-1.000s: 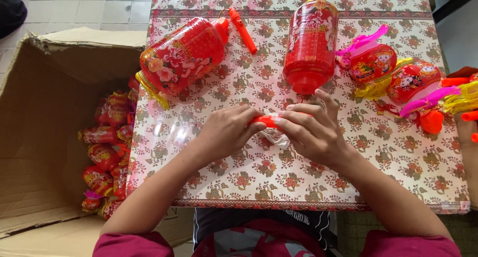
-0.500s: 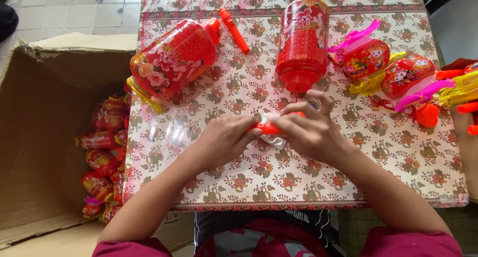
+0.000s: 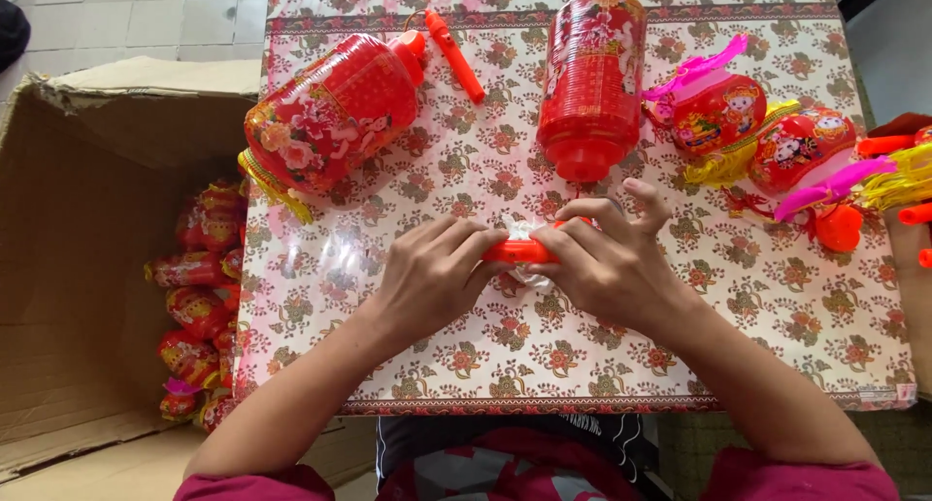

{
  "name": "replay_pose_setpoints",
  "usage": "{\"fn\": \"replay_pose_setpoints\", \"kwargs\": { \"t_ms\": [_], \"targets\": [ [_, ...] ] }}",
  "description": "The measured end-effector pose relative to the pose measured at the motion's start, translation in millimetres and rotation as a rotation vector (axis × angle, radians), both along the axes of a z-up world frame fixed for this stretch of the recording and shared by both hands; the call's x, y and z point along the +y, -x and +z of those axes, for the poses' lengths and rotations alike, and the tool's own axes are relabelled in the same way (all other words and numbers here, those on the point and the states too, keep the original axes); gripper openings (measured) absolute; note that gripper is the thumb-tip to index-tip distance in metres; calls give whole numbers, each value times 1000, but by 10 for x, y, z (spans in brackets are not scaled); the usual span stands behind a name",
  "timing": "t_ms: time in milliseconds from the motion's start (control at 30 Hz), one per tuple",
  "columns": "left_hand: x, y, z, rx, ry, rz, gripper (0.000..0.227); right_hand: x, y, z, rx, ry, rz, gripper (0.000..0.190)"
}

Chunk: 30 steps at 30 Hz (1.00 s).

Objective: Assembling decorative plastic lanterns by connecting various components like bases, bodies, and handles.

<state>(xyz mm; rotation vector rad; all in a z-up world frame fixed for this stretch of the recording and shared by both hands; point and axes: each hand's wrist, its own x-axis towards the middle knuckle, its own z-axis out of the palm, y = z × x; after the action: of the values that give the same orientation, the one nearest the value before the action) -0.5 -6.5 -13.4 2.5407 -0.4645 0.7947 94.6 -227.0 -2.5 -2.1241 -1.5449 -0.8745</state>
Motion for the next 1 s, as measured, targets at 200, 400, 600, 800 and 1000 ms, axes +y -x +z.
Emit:
{"fn": "replay_pose_setpoints", "kwargs": {
  "t_ms": [200,400,600,800,1000],
  "targets": [
    [55,-9,283,486,161,-152,36,-28,-2,4,-15,-40,52,22],
    [19,-9,91,181,92,-121,30,1,28,-12,-18,-48,43,28],
    [40,-27,-89,216,97,-22,42,-22,-338,-64,58,-91,59,37],
    [235,-181,12,500,307,88,70,-333,-900,108,68,66,-132,41],
    [295,-302,-53,426,602,12,54,-196,-1358,-78,61,427,-330,114]
  ]
}}
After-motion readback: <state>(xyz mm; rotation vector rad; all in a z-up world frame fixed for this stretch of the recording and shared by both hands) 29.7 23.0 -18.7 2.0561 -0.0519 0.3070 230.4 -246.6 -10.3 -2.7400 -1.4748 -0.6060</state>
